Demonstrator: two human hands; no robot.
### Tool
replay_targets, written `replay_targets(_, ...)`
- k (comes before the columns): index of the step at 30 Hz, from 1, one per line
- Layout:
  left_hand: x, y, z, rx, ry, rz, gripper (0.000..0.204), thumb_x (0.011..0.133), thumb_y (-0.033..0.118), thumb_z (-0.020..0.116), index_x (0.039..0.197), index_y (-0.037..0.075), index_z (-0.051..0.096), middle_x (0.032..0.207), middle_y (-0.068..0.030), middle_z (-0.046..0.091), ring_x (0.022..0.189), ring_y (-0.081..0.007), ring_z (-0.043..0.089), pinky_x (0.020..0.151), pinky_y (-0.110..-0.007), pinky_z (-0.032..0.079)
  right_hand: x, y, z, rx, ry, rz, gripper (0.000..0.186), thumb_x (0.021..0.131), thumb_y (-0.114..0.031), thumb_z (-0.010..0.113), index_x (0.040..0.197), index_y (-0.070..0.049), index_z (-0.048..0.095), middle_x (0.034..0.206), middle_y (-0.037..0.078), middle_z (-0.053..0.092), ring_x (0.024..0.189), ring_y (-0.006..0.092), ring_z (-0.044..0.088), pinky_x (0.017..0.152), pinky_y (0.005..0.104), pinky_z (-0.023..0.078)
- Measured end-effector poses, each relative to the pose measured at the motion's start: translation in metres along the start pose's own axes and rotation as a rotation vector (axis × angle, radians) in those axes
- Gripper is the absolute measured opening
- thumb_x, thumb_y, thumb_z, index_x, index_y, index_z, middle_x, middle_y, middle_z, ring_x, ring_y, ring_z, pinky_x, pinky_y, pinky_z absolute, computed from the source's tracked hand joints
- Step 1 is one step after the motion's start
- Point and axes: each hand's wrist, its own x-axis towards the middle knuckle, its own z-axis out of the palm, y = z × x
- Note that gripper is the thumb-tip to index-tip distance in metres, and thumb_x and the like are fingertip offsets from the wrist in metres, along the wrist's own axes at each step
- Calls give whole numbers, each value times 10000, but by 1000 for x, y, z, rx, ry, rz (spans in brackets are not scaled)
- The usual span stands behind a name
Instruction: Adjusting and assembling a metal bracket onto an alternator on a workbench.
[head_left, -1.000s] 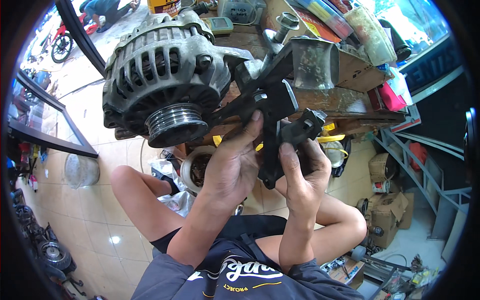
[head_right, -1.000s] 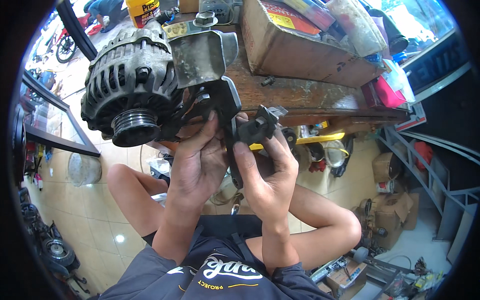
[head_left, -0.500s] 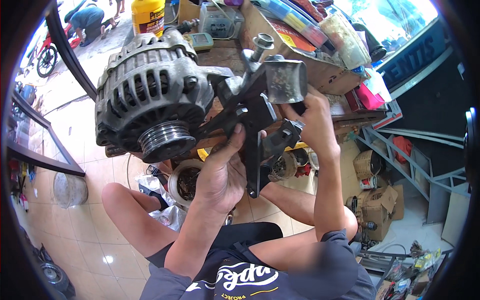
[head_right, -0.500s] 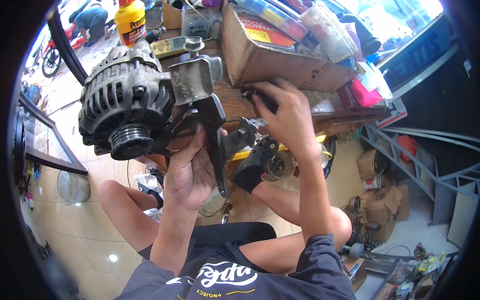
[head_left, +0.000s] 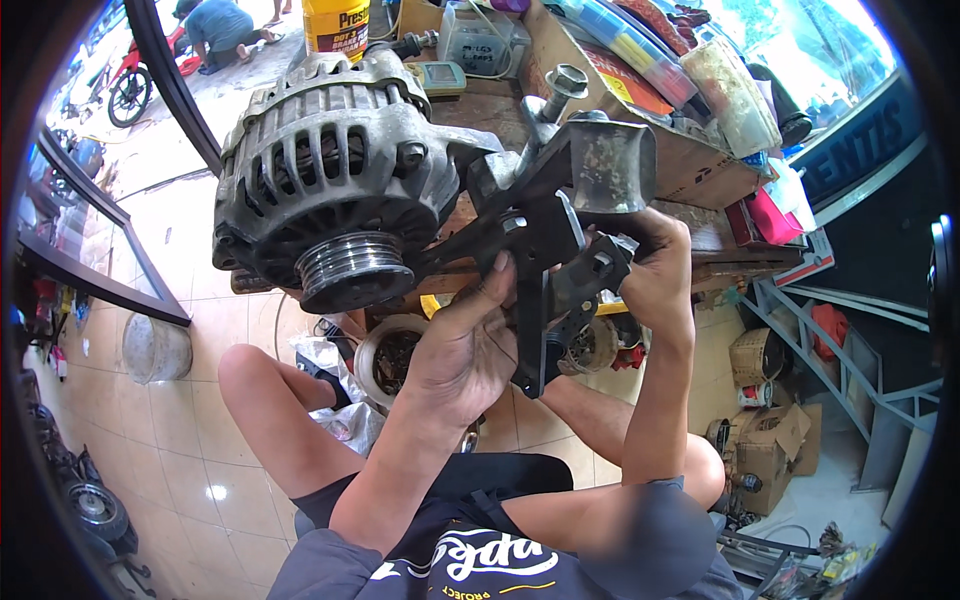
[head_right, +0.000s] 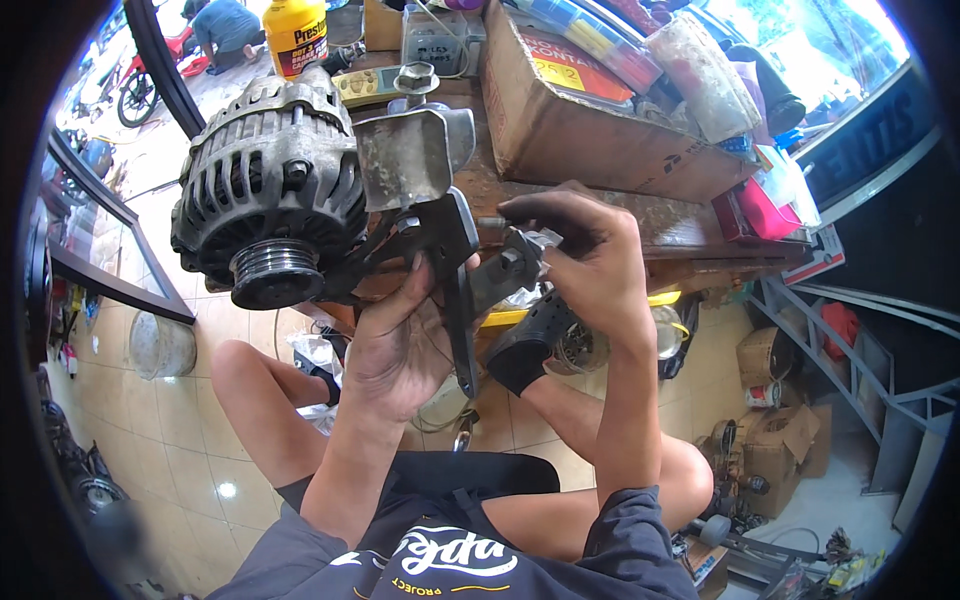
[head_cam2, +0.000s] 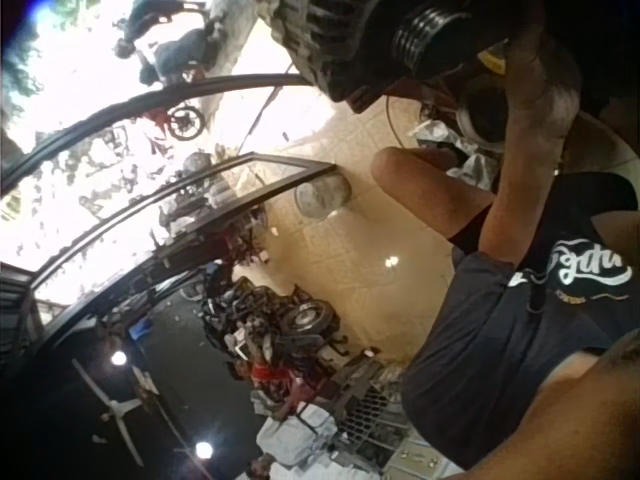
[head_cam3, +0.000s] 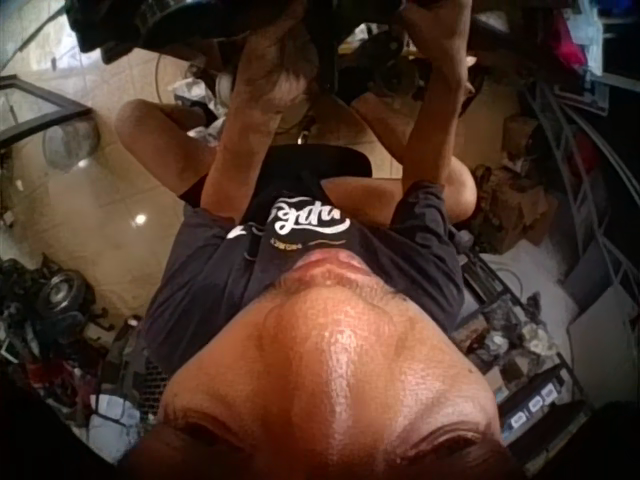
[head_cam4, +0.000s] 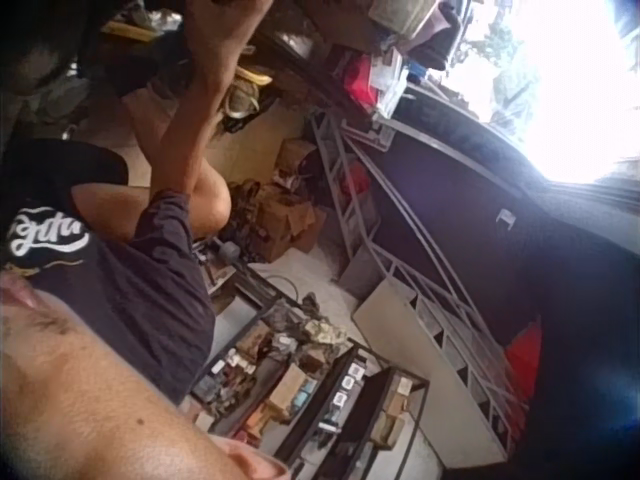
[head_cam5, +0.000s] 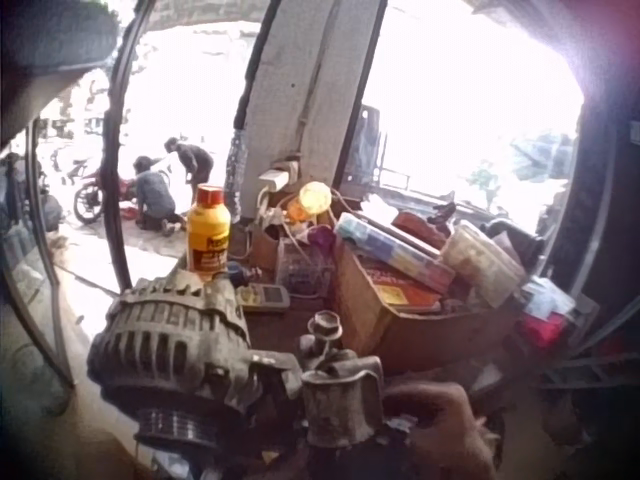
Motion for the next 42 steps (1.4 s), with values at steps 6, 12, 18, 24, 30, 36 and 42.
replay_targets(6,-7,-14,10,82,154,50,449,981,310,692,1317,39,571,1188,-98,690,1164,-211,656,1039,-374,535,1,-2,-2,185,-165,28,264,769,-13,801,1027,31,768,926,82,740,847,117,675,771,273,529)
replay_targets(12,-10,-10,1,109,121,95,433,983,291,669,1300,8,588,1238,-183,686,1154,-226,681,1027,-375,573,-3,8,10,212,-159,-73,255,768,-6,821,1016,31,772,922,79,742,841,116,678,761,268,539)
replay_targets(18,-10,-23,12,252,250,157,427,991,257,658,1317,0,561,1255,-178,679,1207,-253,653,1095,-394,525,-7,16,9,319,-132,-107,281,757,-25,852,1024,24,778,922,82,748,829,106,682,744,255,538)
replay_targets(24,-11,-27,9,244,160,171,435,998,213,650,1362,14,519,1277,-143,667,1238,-258,631,1122,-408,500,-3,12,11,330,-141,-79,264,778,-76,850,1017,15,782,913,94,759,828,126,692,741,278,539)
replay_targets(30,-6,-31,15,143,130,100,318,1000,109,652,1310,47,619,1227,-72,684,1136,-144,654,999,-286,546,-5,13,7,372,-125,-72,283,772,-88,856,1024,16,783,911,109,760,821,144,700,735,284,534)
replay_targets(36,-2,-38,16,40,84,45,341,1014,178,623,1320,47,550,1206,-102,690,1160,-216,673,1055,-392,555,-7,17,8,428,-85,-151,294,782,-84,847,1046,26,779,910,126,758,815,154,700,732,282,534)
replay_targets(42,-4,-43,16,-21,135,129,340,1010,185,631,1314,52,556,1202,-97,695,1132,-191,687,948,-313,615,-5,10,7,397,-127,-168,290,794,-52,829,1073,13,779,899,106,757,787,134,686,706,275,525)
